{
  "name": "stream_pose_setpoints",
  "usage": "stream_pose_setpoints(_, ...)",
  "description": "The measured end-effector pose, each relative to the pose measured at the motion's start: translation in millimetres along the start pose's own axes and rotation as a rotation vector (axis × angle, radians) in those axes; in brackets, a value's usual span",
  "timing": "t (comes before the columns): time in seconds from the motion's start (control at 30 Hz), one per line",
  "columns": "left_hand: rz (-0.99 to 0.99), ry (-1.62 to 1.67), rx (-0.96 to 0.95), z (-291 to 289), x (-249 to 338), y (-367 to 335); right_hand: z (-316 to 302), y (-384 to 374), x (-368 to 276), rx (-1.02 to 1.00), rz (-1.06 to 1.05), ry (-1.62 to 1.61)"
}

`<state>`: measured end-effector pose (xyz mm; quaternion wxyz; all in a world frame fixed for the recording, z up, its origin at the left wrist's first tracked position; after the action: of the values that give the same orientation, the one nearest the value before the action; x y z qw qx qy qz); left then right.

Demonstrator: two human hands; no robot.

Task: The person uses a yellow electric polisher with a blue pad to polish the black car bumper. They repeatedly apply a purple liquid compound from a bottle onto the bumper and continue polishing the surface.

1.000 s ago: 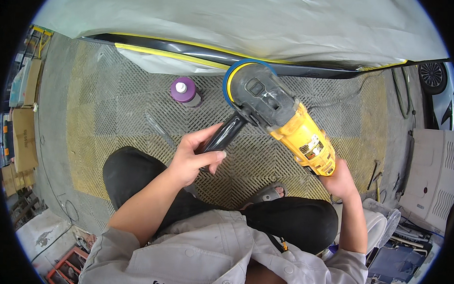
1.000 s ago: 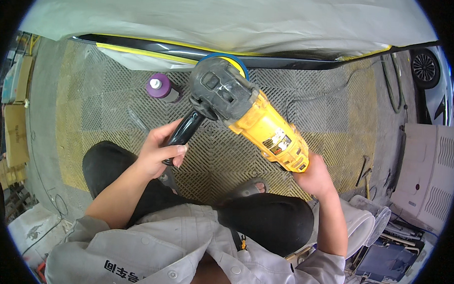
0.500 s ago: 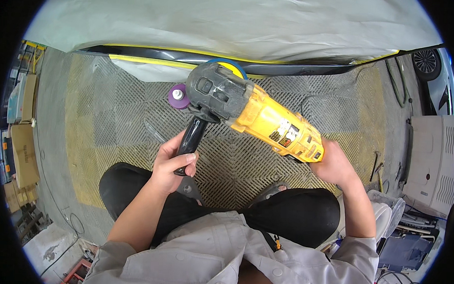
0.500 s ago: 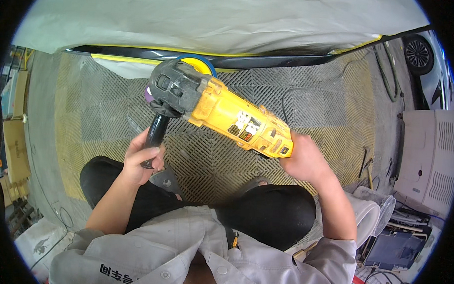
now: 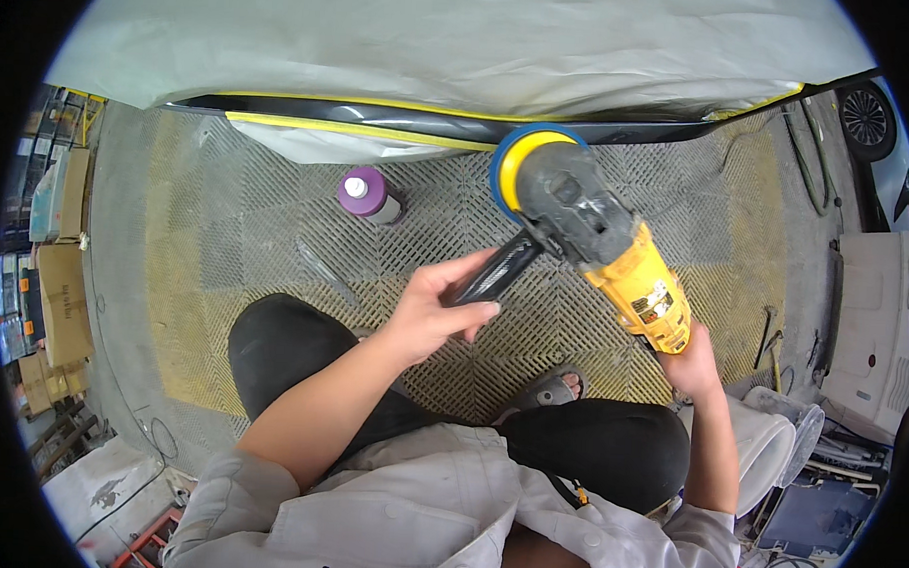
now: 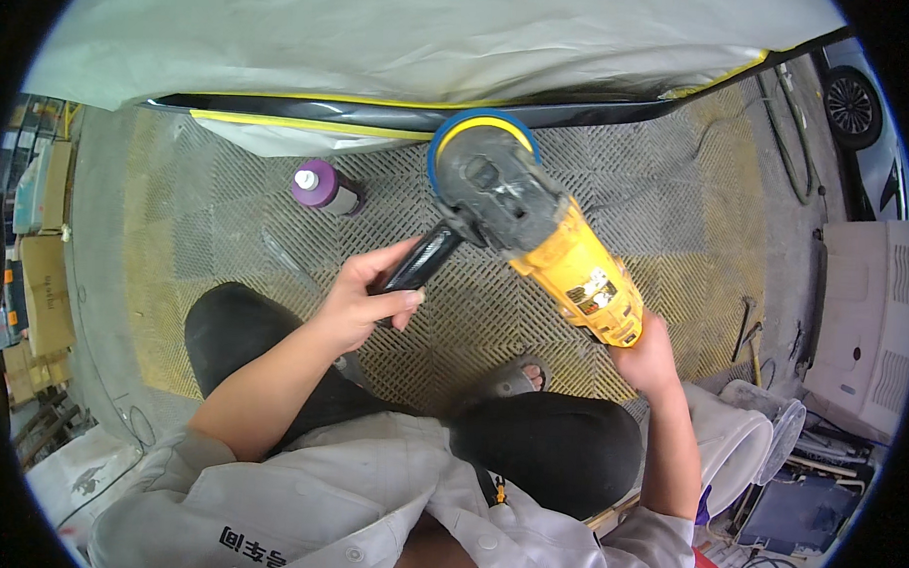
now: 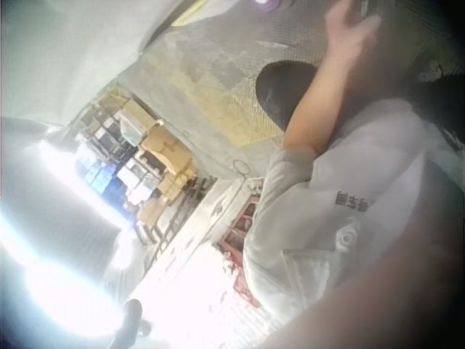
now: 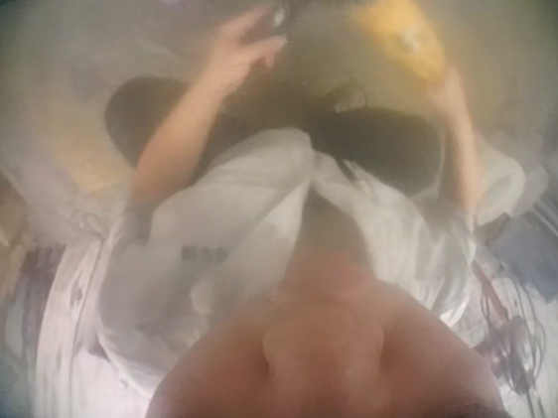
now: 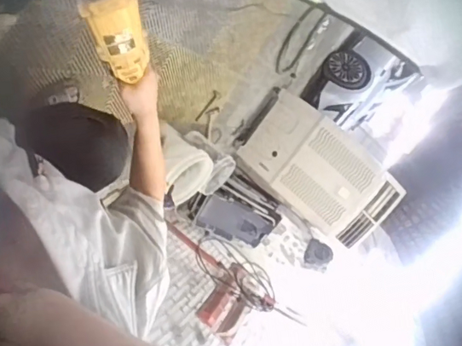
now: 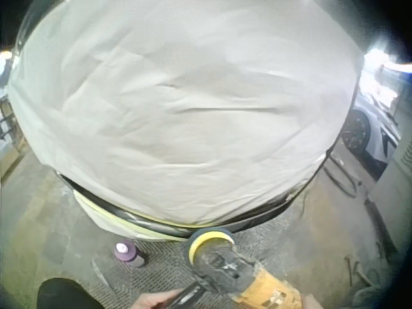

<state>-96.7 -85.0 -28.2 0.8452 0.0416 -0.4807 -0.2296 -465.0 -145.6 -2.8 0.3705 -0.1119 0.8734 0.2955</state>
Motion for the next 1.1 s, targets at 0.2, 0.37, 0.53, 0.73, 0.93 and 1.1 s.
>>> stream_pose_setpoints(0.2, 0.013, -0.130, -0.100, 38, 3, -49, -16, 8, 50, 0.009, -0.053, -0.063)
stream_pose_setpoints(0.37, -0.004, -0.172, -0.086, 55, 7, -69, -23, 3, 66, 0.050, -0.094, -0.079)
stream_pose_setpoints(0.53, -0.072, -0.268, 0.010, 30, 6, -30, 4, -9, 56, -0.028, -0.047, -0.061)
stream_pose_setpoints(0.73, -0.013, -0.182, 0.035, -9, 10, 10, 37, -24, 38, 0.000, -0.093, -0.031)
stream_pose_setpoints(0.93, -0.037, -0.218, 0.033, 5, 3, -16, 21, -19, 60, 0.020, -0.022, -0.116)
stream_pose_setpoints(1.1, -0.050, -0.257, -0.034, 52, 4, -67, -14, -5, 91, 0.063, -0.033, -0.165)
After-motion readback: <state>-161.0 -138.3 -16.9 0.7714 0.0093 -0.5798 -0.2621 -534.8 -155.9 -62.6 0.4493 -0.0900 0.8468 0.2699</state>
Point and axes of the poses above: each hand's wrist, its own y-axis away from the middle knuckle, its own z-axis out of the palm, x = y × z, the point moved 8 cm from there along -y, towards the middle knuckle, and after that the axes turned 10 degrees about -x, right-handed, at the moved point
